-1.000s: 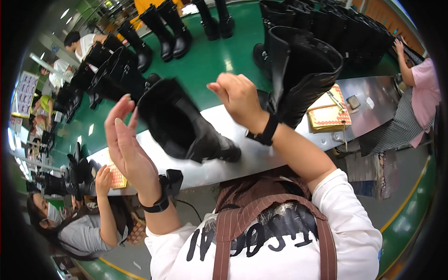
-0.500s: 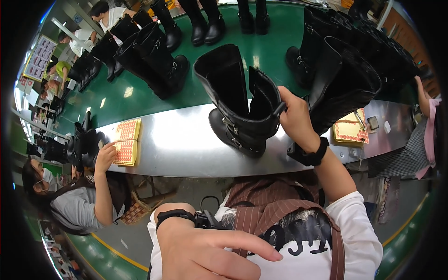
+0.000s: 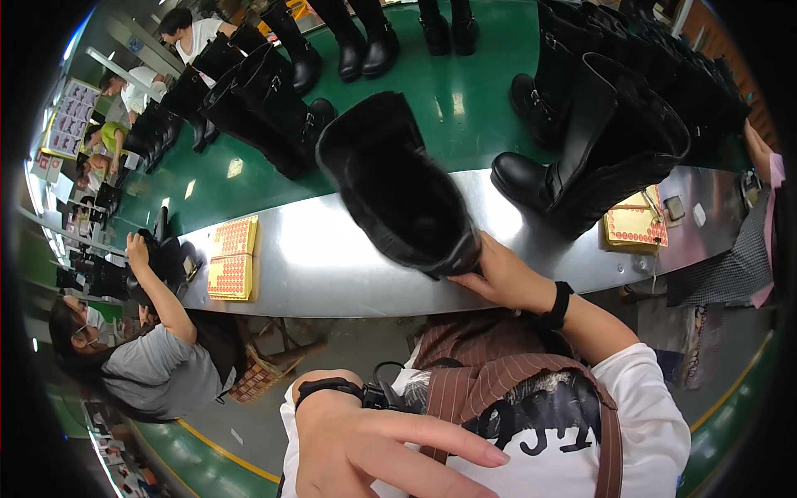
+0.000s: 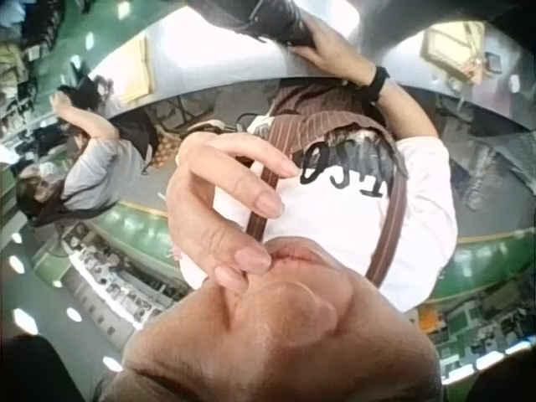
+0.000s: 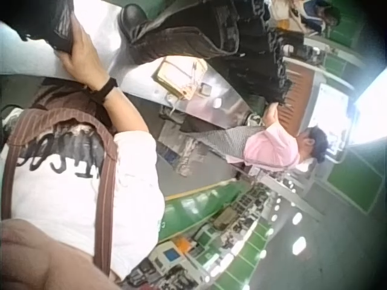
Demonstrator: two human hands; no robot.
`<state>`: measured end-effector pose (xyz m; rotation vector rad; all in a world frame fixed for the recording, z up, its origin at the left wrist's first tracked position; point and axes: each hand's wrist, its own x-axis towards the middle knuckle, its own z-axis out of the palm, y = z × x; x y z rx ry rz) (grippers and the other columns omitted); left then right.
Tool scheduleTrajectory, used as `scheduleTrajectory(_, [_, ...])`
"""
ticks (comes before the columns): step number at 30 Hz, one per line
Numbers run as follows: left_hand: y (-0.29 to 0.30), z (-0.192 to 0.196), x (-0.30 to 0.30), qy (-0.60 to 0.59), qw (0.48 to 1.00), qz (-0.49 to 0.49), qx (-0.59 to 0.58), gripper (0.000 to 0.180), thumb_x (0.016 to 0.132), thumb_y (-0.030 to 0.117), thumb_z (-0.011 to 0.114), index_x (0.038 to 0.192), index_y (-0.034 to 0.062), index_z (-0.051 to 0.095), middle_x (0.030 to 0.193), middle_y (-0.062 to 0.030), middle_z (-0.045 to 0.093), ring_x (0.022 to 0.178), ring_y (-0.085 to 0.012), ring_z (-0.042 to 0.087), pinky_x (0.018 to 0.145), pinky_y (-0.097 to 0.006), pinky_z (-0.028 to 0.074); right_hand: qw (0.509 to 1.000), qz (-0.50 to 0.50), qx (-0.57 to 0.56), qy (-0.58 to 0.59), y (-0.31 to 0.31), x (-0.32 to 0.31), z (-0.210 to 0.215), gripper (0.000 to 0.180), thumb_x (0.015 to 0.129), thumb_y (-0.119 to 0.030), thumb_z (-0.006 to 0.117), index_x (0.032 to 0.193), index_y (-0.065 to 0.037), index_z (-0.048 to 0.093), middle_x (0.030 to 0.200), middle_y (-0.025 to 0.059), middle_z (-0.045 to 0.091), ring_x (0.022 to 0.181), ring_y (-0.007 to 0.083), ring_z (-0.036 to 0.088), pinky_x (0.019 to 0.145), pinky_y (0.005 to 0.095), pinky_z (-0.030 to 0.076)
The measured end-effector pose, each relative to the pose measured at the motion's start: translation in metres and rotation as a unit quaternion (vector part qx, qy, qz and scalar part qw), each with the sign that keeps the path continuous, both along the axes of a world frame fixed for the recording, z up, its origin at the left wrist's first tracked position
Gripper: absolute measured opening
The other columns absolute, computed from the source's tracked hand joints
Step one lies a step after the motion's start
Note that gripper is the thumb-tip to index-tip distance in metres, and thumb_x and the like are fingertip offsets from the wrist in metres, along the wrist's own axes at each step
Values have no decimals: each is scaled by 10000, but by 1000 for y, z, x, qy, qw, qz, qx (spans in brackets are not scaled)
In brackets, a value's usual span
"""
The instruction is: Inspecting and organizing pairs of black boots on a factory production line.
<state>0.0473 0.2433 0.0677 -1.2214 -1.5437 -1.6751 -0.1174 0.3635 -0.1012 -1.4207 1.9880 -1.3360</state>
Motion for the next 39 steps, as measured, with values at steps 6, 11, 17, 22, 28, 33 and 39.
scheduleTrajectory(6, [-4,18,12,-106,994,-35,-8,286,890,128,645,1173,168,658,1262,50,587,1088,-229,557,854,-495,531,985,-110,-29,132,-11,31,-4,826,747,-309,780,1424,-90,360,1206,163,508,1034,338,567,854,403,497])
scheduleTrajectory(11, [-30,-2,-3,0,989,-147,-7,255,911,124,581,1139,185,676,1233,-36,583,1041,-249,557,868,-482,508,978,-130,3,161,-14,32,-7,864,697,-442,795,1375,-79,401,1032,132,507,915,312,569,770,398,504])
scheduleTrajectory(17, [-42,-41,-25,-123,803,561,159,973,682,228,823,1412,20,215,1312,-196,419,1212,-331,459,1025,-492,373,980,-140,-11,142,-29,45,-5,896,685,-488,784,1365,-49,399,1038,137,462,921,321,546,734,413,500])
scheduleTrajectory(22, [-57,-64,-11,-166,762,611,-137,927,606,67,803,1341,60,237,1394,-260,351,1299,-372,397,1106,-467,285,985,-31,38,165,-30,24,15,870,718,-577,717,1386,-108,417,953,145,514,858,331,586,718,432,500])
scheduleTrajectory(28, [-95,-56,-5,-192,902,378,-82,526,572,40,820,981,194,527,1358,-353,365,1289,-508,382,1072,-549,312,999,-39,-34,2,-26,-10,21,629,858,-349,636,1427,-172,431,938,114,587,684,212,603,687,326,498])
scheduleTrajectory(33, [-93,-50,-15,-123,940,300,-108,550,589,116,879,1014,232,551,1386,-374,327,1284,-535,382,1068,-555,323,991,-85,-88,-52,-25,-9,8,461,816,-136,649,1257,-107,519,942,119,603,699,211,628,662,333,506])
scheduleTrajectory(39, [-71,-89,-9,-265,826,498,11,848,636,-67,763,1385,17,373,1290,-170,527,1149,-228,547,993,-367,430,984,-119,52,-126,-15,-8,-13,240,724,-70,616,934,-6,520,828,115,599,687,201,623,659,327,502])
